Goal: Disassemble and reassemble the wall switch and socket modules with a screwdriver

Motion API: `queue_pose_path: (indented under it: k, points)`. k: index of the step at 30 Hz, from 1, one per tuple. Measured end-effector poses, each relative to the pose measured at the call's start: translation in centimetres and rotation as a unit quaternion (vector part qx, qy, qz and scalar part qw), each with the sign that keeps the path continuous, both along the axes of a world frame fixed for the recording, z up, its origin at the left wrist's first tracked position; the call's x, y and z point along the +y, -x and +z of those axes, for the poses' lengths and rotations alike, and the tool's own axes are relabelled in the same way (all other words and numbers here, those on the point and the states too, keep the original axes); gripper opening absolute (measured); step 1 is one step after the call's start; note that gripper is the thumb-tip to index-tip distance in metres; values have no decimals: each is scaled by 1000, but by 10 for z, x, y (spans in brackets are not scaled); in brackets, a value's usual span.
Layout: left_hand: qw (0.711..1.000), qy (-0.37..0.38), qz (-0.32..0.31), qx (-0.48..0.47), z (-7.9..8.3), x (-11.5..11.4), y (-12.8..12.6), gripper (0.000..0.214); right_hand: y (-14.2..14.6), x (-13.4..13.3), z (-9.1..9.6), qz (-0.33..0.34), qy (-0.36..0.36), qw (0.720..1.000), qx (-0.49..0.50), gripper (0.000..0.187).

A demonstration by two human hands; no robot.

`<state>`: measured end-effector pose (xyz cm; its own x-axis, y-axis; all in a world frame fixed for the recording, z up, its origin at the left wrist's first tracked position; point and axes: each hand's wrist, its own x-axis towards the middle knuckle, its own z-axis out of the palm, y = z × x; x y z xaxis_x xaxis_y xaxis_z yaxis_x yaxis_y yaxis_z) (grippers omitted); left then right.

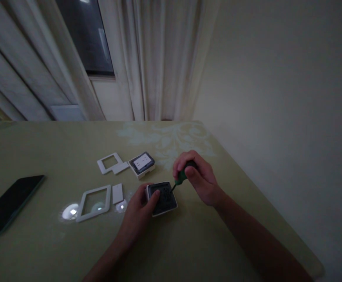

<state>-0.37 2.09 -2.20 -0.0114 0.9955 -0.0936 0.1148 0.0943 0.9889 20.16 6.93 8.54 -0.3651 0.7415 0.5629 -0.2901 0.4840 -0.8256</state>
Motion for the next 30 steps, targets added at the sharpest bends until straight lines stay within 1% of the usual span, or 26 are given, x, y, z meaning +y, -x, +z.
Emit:
queue_pose_path:
  k: [2,4,7,10,12,13,16,17,19,21,22,25,26,28,30]
  points:
    - [1000,2,8,-4,-1,2,1,51,1,5,-5,-36,-2,999,24,17]
    - [1000,3,0,-4,-1,3,4,50,2,9,-8,-54,15,997,59,16]
    - [999,5,-35,4,0,4,8,46,2,14,-8,-35,79,991,106,19]
    - [998,6,-61,13,2,1,8,44,0,15,-3,5,167,971,169,28]
    - [997,-9,-65,44,4,-3,6,41,-1,15,-1,21,202,961,190,35]
    - [995,-31,-64,76,5,-5,4,39,-1,14,0,25,212,958,192,38]
    - [975,-106,-66,183,8,-10,1,35,1,12,1,17,218,958,186,46]
    - [968,-119,-72,208,8,-10,1,34,3,11,1,14,218,958,184,48]
    - [958,-122,-92,242,10,-11,3,33,7,6,1,7,213,961,176,51]
    - [949,-124,-125,261,13,-12,6,37,12,0,2,2,203,966,163,55]
    - [945,-126,-148,264,14,-12,8,44,15,-4,2,1,197,968,155,56]
    - [931,-145,-205,266,17,-13,10,79,22,-10,4,-2,183,975,128,59]
    - [926,-154,-212,273,17,-13,10,83,25,-10,5,-6,179,976,121,60]
    - [919,-169,-212,287,17,-13,8,78,29,-9,6,-22,174,978,114,60]
    - [916,-177,-208,293,15,-12,6,74,35,-9,6,-54,167,977,118,59]
